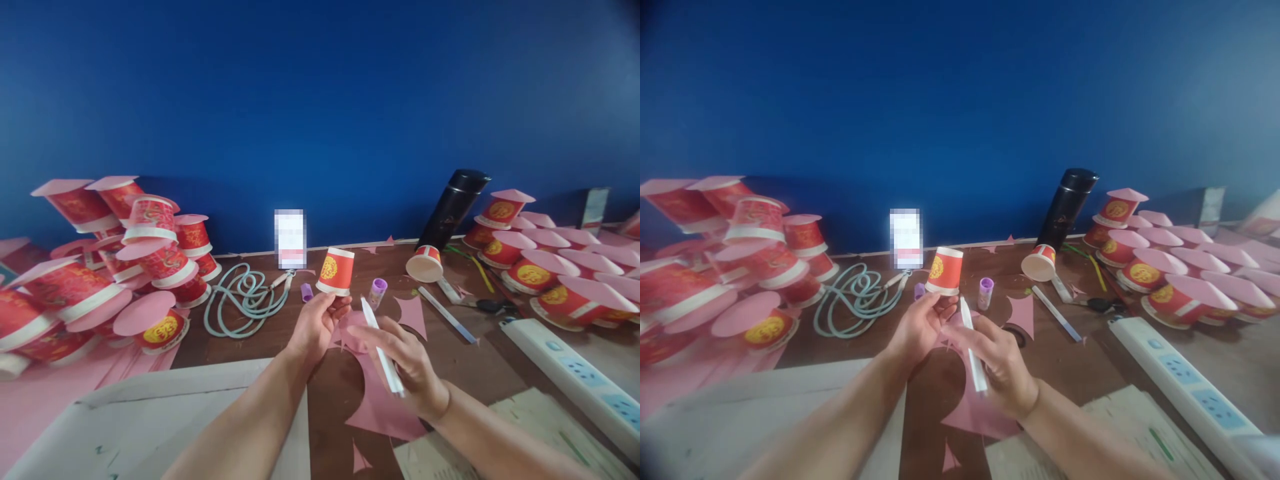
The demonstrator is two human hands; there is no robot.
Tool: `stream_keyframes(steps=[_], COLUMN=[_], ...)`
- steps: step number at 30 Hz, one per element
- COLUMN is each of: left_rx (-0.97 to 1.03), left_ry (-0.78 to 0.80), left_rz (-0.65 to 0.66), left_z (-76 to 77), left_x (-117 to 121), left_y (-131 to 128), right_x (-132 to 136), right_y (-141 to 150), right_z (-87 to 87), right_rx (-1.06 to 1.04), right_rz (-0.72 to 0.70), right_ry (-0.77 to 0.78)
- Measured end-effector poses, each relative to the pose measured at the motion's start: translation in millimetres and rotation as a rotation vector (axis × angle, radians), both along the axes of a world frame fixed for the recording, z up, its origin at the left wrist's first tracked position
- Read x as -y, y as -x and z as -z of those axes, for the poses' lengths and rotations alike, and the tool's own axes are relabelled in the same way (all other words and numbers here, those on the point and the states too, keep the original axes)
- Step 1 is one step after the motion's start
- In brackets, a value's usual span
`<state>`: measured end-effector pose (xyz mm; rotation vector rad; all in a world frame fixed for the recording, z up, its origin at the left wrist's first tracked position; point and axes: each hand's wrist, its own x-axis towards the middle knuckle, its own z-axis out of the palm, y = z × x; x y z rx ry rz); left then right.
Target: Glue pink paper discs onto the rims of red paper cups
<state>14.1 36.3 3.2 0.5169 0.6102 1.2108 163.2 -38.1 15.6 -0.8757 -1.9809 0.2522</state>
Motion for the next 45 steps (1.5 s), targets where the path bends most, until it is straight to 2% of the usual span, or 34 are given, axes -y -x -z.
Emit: stream_keyframes(steps=[2,5,8,10,12,14,21,27,32,37,40,43,45], left_rx=[0.003,0.053,0.109,0.149,0.194,0.219,0.222,0.194,0.123,0.121,0.150,0.164,0.152], left_ry=[-0.020,-0.042,0.021,0.107,0.152,0.153,0.165,0.113,-0.027,-0.117,-0.060,0.037,0.044], left_rz=[0.000,-0.007,-0.043,-0.027,0.002,-0.025,-0.012,0.013,-0.009,0.012,-0.009,-0.106,-0.150], left_z=[-0.8,-1.1,1.3,3.4,4.2,2.8,-7.2,-4.8,-1.1,-3.6,-5.4,-5.7,-6.0], left_x=[-1,-2,-4,-5,-6,-5,10,16,17,15,10,4,3], left_y=[0,1,5,8,10,11,14,9,4,4,8,12,13], right_x=[-6,-18,-31,-37,-39,-40,-41,-47,-55,-57,-55,-47,-40], right_y=[10,31,52,61,64,64,58,52,47,45,45,44,45], right_z=[-9.0,-18.7,-11.9,-1.0,8.5,13.2,12.3,16.6,18.2,18.0,15.5,11.5,8.8], right_rx=[0.019,-0.093,-0.251,-0.261,-0.217,-0.196,-0.239,-0.301,-0.314,-0.282,-0.270,-0.229,-0.162], right_rz=[0.038,0.261,0.397,0.456,0.452,0.421,0.394,0.394,0.443,0.427,0.411,0.347,0.290], right_ry=[-0.027,-0.044,-0.024,-0.014,-0.019,-0.037,0.062,0.090,0.071,0.061,0.016,-0.063,-0.115])
